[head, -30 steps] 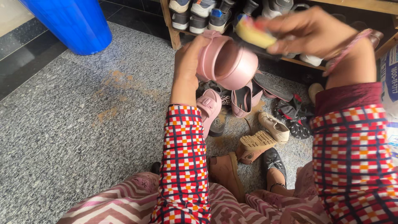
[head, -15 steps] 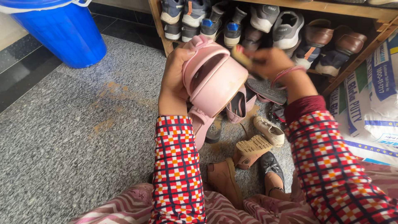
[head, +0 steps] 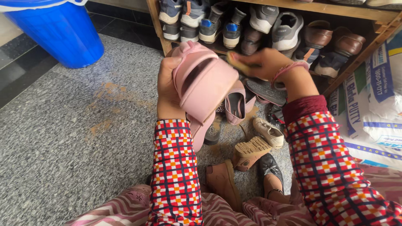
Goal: The person sits on the floor and organizes a pile of shoes, placing some on a wooden shoe rack. They then use a brush to clean the soles of several pairs of shoes, including pink slippers and brown sandals, before placing them back on the rack.
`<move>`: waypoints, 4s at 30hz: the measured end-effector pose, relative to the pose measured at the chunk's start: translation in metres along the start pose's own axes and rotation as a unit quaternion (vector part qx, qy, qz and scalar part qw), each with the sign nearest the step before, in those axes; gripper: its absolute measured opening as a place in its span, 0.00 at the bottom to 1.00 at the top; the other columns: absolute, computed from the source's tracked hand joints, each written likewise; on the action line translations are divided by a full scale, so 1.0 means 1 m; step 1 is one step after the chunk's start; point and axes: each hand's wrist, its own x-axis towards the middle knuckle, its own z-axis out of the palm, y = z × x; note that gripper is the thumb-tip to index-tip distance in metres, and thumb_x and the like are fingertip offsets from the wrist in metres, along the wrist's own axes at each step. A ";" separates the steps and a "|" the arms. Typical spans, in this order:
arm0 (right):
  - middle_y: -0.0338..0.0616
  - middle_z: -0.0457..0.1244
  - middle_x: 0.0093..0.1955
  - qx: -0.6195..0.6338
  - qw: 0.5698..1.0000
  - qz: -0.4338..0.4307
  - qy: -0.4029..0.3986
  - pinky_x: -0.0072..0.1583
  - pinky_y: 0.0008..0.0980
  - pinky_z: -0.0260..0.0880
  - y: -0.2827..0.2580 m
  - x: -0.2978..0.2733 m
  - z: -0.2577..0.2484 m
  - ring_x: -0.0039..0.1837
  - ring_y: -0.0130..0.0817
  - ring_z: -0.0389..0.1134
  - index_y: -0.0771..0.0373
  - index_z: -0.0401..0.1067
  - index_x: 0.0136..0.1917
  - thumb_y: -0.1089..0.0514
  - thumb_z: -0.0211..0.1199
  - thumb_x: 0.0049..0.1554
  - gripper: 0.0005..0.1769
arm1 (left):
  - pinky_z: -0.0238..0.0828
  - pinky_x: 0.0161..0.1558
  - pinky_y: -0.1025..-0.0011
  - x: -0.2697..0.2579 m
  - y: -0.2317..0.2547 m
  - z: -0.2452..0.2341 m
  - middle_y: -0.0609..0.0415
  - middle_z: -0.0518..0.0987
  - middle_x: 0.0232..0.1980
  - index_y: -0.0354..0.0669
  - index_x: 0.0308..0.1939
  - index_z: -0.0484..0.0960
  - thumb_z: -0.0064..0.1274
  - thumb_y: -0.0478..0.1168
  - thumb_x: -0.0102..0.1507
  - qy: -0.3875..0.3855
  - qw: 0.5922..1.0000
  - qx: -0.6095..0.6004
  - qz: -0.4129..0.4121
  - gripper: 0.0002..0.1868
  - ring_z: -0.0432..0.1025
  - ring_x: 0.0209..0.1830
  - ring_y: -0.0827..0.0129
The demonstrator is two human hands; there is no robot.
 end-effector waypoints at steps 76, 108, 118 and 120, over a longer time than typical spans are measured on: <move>0.46 0.67 0.69 0.224 0.939 -0.220 0.141 0.69 0.28 0.65 -0.020 0.002 -0.022 0.66 0.25 0.65 0.63 0.68 0.76 0.63 0.71 0.59 0.33 | 0.75 0.49 0.54 -0.001 -0.046 -0.015 0.45 0.84 0.46 0.54 0.49 0.84 0.65 0.46 0.57 -0.073 0.565 0.821 -0.035 0.17 0.79 0.48 0.48; 0.55 0.70 0.57 -0.049 0.993 -0.036 0.102 0.60 0.43 0.69 0.047 -0.004 -0.009 0.56 0.51 0.72 0.53 0.72 0.71 0.51 0.75 0.50 0.35 | 0.75 0.47 0.57 -0.006 -0.008 0.021 0.44 0.83 0.45 0.48 0.53 0.82 0.65 0.35 0.48 -0.069 0.634 0.770 0.014 0.28 0.79 0.44 0.47; 0.56 0.65 0.46 0.189 0.922 -0.046 0.334 0.49 0.33 0.64 -0.026 0.008 -0.024 0.46 0.39 0.62 0.64 0.70 0.74 0.54 0.68 0.65 0.27 | 0.75 0.44 0.59 0.026 -0.027 -0.023 0.42 0.83 0.41 0.36 0.43 0.79 0.63 0.38 0.56 0.160 0.715 0.648 0.211 0.14 0.80 0.42 0.51; 0.55 0.68 0.51 0.147 0.907 -0.117 0.376 0.49 0.34 0.66 -0.053 0.011 -0.014 0.46 0.40 0.65 0.67 0.69 0.73 0.56 0.68 0.66 0.26 | 0.74 0.41 0.64 0.027 -0.034 -0.033 0.45 0.82 0.38 0.35 0.41 0.79 0.60 0.36 0.59 0.198 0.765 0.585 0.180 0.10 0.77 0.37 0.59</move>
